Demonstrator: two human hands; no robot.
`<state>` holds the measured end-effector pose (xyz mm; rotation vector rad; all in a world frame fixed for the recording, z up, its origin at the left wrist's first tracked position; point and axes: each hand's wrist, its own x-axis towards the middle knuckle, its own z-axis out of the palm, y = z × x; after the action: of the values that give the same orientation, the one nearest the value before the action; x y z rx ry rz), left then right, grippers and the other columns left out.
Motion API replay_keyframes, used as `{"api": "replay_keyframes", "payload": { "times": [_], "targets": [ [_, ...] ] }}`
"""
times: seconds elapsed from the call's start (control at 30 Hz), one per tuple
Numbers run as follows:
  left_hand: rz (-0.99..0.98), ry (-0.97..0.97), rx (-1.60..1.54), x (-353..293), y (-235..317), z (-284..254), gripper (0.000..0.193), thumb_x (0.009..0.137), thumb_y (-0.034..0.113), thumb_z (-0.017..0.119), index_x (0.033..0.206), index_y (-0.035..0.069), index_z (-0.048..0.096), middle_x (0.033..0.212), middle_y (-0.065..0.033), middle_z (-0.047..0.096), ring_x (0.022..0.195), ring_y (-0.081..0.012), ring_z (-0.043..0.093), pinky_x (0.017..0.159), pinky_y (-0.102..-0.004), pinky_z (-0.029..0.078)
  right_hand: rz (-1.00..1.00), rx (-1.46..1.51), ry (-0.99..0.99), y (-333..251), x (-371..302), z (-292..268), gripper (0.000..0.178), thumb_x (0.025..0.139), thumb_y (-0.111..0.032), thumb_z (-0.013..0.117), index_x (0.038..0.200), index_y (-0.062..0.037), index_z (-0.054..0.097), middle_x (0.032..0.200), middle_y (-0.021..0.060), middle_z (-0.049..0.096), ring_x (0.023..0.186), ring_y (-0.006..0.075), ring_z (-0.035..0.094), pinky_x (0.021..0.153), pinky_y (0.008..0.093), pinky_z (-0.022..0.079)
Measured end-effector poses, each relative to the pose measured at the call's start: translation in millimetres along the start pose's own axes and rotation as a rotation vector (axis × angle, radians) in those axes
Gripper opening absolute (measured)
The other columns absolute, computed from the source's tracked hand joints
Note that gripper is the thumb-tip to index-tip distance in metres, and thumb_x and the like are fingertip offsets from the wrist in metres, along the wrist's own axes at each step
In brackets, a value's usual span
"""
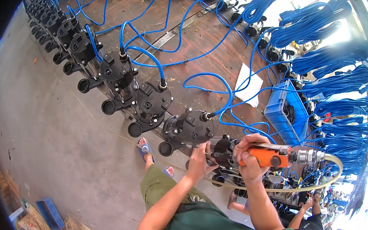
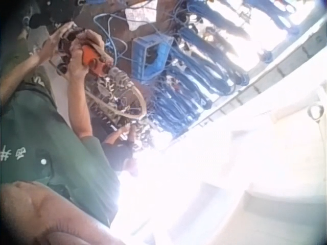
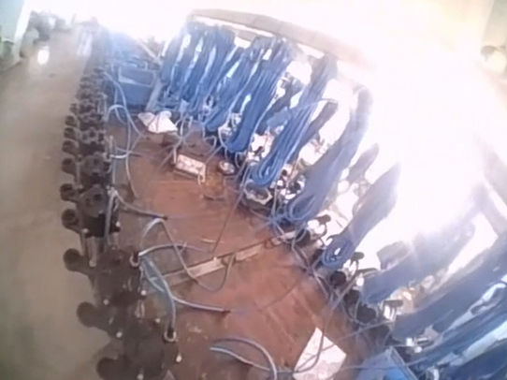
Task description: The person assembles a row of industrial water pumps by using a pneumatic screwdriver to tighten bolts on the base, fitting black plastic covers onto the pump units, and using a hammer to tap components into place.
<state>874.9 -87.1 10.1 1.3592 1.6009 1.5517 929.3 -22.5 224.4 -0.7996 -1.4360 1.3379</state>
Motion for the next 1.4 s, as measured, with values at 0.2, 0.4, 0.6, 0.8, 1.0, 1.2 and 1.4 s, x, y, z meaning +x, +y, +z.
{"api": "replay_keyframes", "payload": {
  "times": [0.2, 0.4, 0.6, 0.8, 1.0, 1.2, 1.4],
  "targets": [
    [0.006, -0.004, -0.012, 0.3, -3.5, 2.6, 0.103, 0.054, 0.015, 0.094, 0.140, -0.001, 0.040, 0.130, -0.0231, 0.056, 0.114, -0.0475, 0.056, 0.096, -0.0509, 0.048, -0.144, -0.175, -0.135, 18.6, -4.1, -8.4, 0.016, 0.079, 0.001, 0.061, 0.094, 0.0035, 0.061, 0.082, 0.0127, 0.062, 0.056, 0.0156, 0.057, 0.056, 0.0289, 0.052],
    [-0.016, -0.015, -0.028, 2.0, -6.0, 3.2, 0.102, 0.055, 0.018, 0.095, 0.139, 0.000, 0.041, 0.125, -0.0213, 0.061, 0.112, -0.0462, 0.058, 0.096, -0.0513, 0.048, 0.022, -0.175, 0.015, 10.7, -1.8, 3.0, 0.031, 0.078, -0.002, 0.064, 0.109, 0.0035, 0.058, 0.085, 0.0146, 0.063, 0.058, 0.0170, 0.058, 0.055, 0.0272, 0.051],
    [-0.034, -0.342, -0.163, 17.5, -19.1, -8.8, 0.115, 0.060, 0.030, 0.096, 0.150, 0.002, 0.030, 0.136, -0.0199, 0.057, 0.108, -0.0385, 0.065, 0.087, -0.0436, 0.056, -0.164, -0.055, 0.159, -11.3, 28.5, 1.0, 0.037, 0.080, -0.002, 0.066, 0.116, -0.0002, 0.056, 0.091, 0.0109, 0.060, 0.068, 0.0160, 0.056, 0.066, 0.0311, 0.051],
    [0.079, -0.278, -0.206, 22.8, -24.3, -7.6, 0.116, 0.055, 0.023, 0.097, 0.149, 0.005, 0.031, 0.143, -0.0233, 0.052, 0.115, -0.0370, 0.065, 0.087, -0.0400, 0.057, -0.059, -0.192, 0.167, 35.1, 40.5, -14.3, 0.030, 0.084, 0.005, 0.060, 0.113, -0.0020, 0.057, 0.093, 0.0083, 0.063, 0.073, 0.0150, 0.060, 0.066, 0.0280, 0.051],
    [0.136, -0.162, -0.245, 30.8, -11.3, 4.7, 0.109, 0.051, 0.018, 0.095, 0.142, 0.004, 0.038, 0.140, -0.0205, 0.056, 0.121, -0.0345, 0.062, 0.094, -0.0405, 0.053, -0.034, -0.250, 0.251, 43.8, 37.6, -34.5, 0.026, 0.081, 0.003, 0.067, 0.106, 0.0003, 0.063, 0.101, 0.0062, 0.068, 0.087, 0.0114, 0.065, 0.078, 0.0275, 0.053],
    [-0.039, -0.155, -0.159, 4.7, -22.5, 14.5, 0.106, 0.063, 0.019, 0.091, 0.148, 0.002, 0.031, 0.146, -0.0242, 0.046, 0.128, -0.0350, 0.056, 0.108, -0.0433, 0.046, -0.126, 0.026, 0.162, -20.1, 32.5, -26.5, 0.039, 0.076, 0.006, 0.062, 0.114, -0.0009, 0.065, 0.104, 0.0079, 0.070, 0.083, 0.0095, 0.062, 0.074, 0.0255, 0.051],
    [-0.191, -0.178, 0.155, -9.1, -9.8, 14.8, 0.083, 0.068, 0.022, 0.087, 0.137, 0.002, 0.045, 0.109, -0.0203, 0.068, 0.100, -0.0388, 0.068, 0.088, -0.0452, 0.054, -0.287, -0.231, 0.370, -29.2, 2.1, -98.2, 0.023, 0.077, 0.004, 0.061, 0.100, -0.0001, 0.061, 0.091, 0.0039, 0.069, 0.074, 0.0052, 0.058, 0.064, 0.0236, 0.049]
  ]
}}
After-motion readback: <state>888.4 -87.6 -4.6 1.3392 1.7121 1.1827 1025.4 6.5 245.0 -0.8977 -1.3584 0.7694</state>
